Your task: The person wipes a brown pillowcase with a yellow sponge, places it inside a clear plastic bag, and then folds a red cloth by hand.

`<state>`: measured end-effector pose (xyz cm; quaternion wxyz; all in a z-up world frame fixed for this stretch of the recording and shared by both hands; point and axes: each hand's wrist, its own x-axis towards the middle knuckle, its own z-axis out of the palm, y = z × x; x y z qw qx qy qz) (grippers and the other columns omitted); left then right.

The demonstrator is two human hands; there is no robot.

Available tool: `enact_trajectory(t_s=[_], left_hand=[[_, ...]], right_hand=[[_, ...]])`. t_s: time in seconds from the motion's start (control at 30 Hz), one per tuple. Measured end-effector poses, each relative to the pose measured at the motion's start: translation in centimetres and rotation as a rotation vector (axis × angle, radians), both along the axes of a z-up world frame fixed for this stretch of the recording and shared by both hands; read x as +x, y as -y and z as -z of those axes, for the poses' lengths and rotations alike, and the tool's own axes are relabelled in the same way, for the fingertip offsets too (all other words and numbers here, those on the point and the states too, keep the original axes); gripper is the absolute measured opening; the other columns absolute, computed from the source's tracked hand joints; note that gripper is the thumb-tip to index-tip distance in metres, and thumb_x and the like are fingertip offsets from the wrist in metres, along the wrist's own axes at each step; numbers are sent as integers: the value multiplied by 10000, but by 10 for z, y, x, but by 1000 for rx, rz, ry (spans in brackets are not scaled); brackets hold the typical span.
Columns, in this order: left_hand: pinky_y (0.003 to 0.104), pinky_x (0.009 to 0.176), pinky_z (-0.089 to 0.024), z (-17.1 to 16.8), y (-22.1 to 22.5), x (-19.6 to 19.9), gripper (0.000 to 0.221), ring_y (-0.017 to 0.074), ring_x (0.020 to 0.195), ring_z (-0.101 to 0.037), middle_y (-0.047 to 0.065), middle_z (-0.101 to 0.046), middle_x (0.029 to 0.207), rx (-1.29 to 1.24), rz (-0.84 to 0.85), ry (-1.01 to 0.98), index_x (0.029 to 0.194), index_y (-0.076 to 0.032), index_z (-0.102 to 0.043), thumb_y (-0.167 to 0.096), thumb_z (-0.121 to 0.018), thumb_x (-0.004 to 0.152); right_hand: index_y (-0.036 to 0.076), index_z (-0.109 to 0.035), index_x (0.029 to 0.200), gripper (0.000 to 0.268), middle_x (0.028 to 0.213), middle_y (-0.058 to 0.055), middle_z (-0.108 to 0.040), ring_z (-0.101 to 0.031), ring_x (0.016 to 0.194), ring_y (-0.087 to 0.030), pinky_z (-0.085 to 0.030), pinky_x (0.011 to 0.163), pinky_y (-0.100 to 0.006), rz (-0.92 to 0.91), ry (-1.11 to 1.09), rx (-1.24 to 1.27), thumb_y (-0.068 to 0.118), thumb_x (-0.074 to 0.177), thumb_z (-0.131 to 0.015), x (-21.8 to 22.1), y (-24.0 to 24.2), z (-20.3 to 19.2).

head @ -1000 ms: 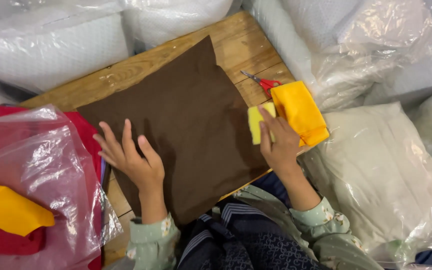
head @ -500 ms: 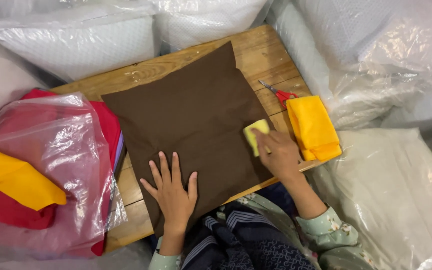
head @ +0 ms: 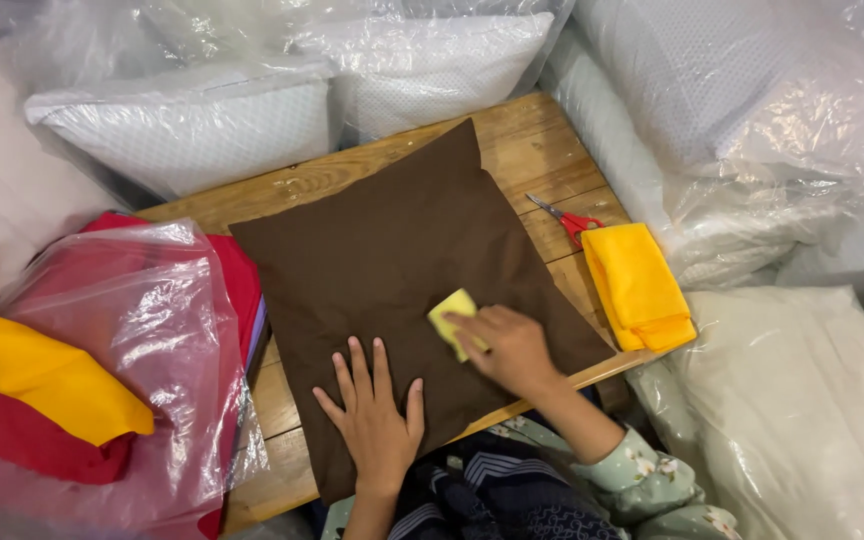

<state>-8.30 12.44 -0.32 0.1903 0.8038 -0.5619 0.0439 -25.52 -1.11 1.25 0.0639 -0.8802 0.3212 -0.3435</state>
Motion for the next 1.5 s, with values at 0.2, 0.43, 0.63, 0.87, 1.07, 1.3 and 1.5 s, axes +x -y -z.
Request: enact_trajectory(t_s=[0.2,0.43,0.63,0.87,1.07,1.3,1.5], left_hand=[[788,1092,-84,-13,1,4,747,457,1537,-125,156,-242,1669,73,13,-145,1576,-127,-342,-502,-512,953],[796,1090,-6,-29,53,-17,858,570,1505,-101,304,-196,1647,-121,164,-187,1577,-38,-351,-489,-666,918],[777,1105,-18,-5,57,-18,819,492,1527,-145,240,-187,1674,-29,147,-152,1599,-67,-320,-490,-580,948],[777,1098,-17,-2,62,-18,804,490,1515,-191,251,-277,1638,-143,122,-156,1556,-66,-394,-519,-595,923],[786,1100,5,22,65,-18,757,493,1513,-207,246,-412,1539,-151,139,-188,1425,-67,-524,-503,-664,821],[746,1104,63,-7,60,-15,753,477,1519,-174,271,-306,1613,-161,182,-286,1521,-50,-438,-463,-613,916],[766,1085,35,-4,61,-16,764,493,1501,-197,280,-312,1599,-177,178,-268,1525,-59,-432,-489,-596,915]], right_hand=[[44,-706,1300,284,1234,-103,-742,-706,1068,-299,-547,904,-403,634,165,-80,114,1029,-655,-101,59,-7],[27,-713,1254,397,928,-194,-677,-672,847,-420,-547,771,-496,107,213,128,239,918,-710,-7,-3,-29],[155,-699,1306,446,859,-101,-668,-702,773,-326,-569,672,-454,17,17,3,279,887,-787,4,72,6],[-1,-441,1498,598,1275,-310,-622,-616,1143,-522,-511,958,-570,369,220,111,103,985,-732,-6,86,-55],[178,-644,1323,511,1032,-70,-712,-729,955,-308,-593,809,-420,-11,-85,183,380,873,-777,63,44,-9],[26,-739,1159,354,885,-148,-697,-716,826,-357,-573,717,-401,408,-73,-117,331,992,-807,0,225,42],[47,-725,1083,327,888,-170,-711,-713,872,-423,-565,736,-432,-32,123,209,207,827,-852,60,103,-44]])
